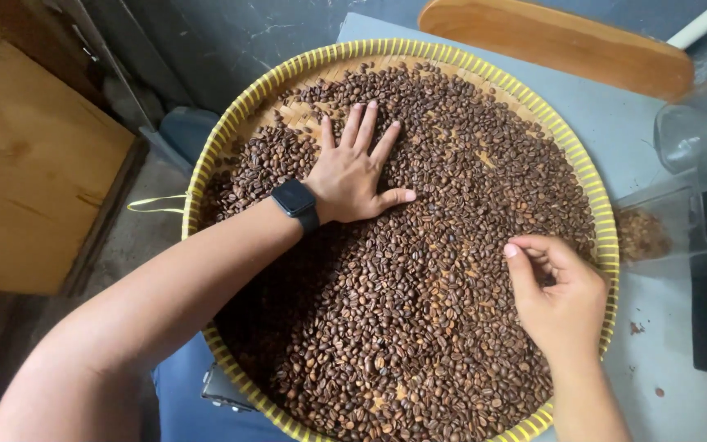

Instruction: The person sorts roasted coffee beans in a large woven basket by hand, picking out specific beans and placing them into a small clear container on the table.

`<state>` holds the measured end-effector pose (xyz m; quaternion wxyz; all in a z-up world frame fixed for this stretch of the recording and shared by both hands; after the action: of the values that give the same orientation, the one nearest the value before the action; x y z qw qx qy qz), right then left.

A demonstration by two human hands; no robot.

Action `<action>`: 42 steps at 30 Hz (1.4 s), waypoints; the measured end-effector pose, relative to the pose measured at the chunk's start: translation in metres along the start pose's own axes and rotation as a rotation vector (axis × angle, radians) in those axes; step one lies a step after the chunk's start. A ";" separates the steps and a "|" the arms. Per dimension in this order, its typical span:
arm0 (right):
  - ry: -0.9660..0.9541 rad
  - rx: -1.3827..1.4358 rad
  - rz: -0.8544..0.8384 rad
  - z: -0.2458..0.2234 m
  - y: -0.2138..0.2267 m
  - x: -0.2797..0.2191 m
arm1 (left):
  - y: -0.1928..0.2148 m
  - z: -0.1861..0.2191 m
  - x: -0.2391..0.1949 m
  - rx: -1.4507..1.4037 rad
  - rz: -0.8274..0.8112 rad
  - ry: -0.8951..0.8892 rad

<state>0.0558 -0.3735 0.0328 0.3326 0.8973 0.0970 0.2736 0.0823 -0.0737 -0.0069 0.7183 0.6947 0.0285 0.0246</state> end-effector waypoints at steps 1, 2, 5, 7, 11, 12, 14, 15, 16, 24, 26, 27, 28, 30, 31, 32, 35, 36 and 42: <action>0.001 -0.005 0.004 0.000 0.000 0.000 | 0.000 0.003 0.005 -0.002 0.004 -0.004; -0.023 0.001 -0.002 0.000 -0.001 0.000 | 0.000 0.006 0.010 -0.020 -0.002 0.011; -0.043 0.000 -0.009 0.002 -0.002 0.001 | 0.004 0.005 0.022 -0.064 -0.034 0.037; -0.049 -0.012 -0.003 0.004 -0.001 0.002 | 0.005 0.002 0.027 -0.091 -0.062 0.035; -0.068 -0.053 -0.008 0.002 0.002 0.003 | -0.001 -0.008 0.030 -0.106 -0.032 0.043; -0.066 -0.075 -0.018 -0.001 0.002 0.004 | -0.001 -0.012 0.029 -0.098 -0.028 0.048; -0.077 -0.079 -0.021 0.002 0.001 0.004 | -0.002 -0.011 0.030 -0.093 -0.031 0.056; -0.092 -0.086 -0.022 0.003 0.001 0.003 | -0.002 -0.011 0.030 -0.091 -0.034 0.060; -0.090 -0.086 -0.019 0.004 0.001 0.005 | -0.003 -0.012 0.031 -0.089 -0.031 0.058; -0.173 0.002 0.068 0.015 -0.002 0.002 | -0.005 -0.012 0.030 -0.088 0.001 0.060; -0.163 -0.019 0.052 0.011 -0.002 0.003 | -0.005 -0.012 0.030 -0.094 0.008 0.062; -0.159 -0.035 0.033 0.009 -0.003 0.003 | -0.005 -0.013 0.030 -0.096 0.008 0.066; -0.156 -0.040 0.039 0.003 -0.001 0.004 | -0.004 -0.011 0.029 -0.099 0.015 0.061; -0.212 0.061 -0.026 -0.007 -0.002 0.009 | -0.002 -0.013 0.027 -0.102 -0.035 0.064; -0.208 0.060 -0.024 -0.010 0.000 0.014 | -0.003 -0.013 0.027 -0.102 -0.031 0.065; -0.164 0.090 -0.047 -0.013 0.000 0.021 | -0.003 -0.012 0.028 -0.094 -0.013 0.068; -0.114 -0.065 -0.154 -0.035 0.002 0.059 | -0.003 -0.013 0.027 -0.099 -0.015 0.079; -0.098 -0.252 -0.224 -0.044 0.002 0.075 | -0.002 -0.013 0.028 -0.109 -0.021 0.080; 0.121 -0.450 -0.260 0.062 -0.047 0.152 | -0.006 -0.013 0.026 -0.166 -0.003 0.087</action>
<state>0.2172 -0.3176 0.0277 0.5495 0.7630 0.1677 0.2963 0.1071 -0.0588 -0.0132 0.7716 0.6309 0.0586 0.0561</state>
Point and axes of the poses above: each hand's wrist, its own x-axis towards the middle knuckle, its own y-axis out of the back of the hand, z = x × y, the point moved 3 cm from there along x, towards the middle knuckle, and after that the axes turned 8 degrees about y, right-handed, at the moved point
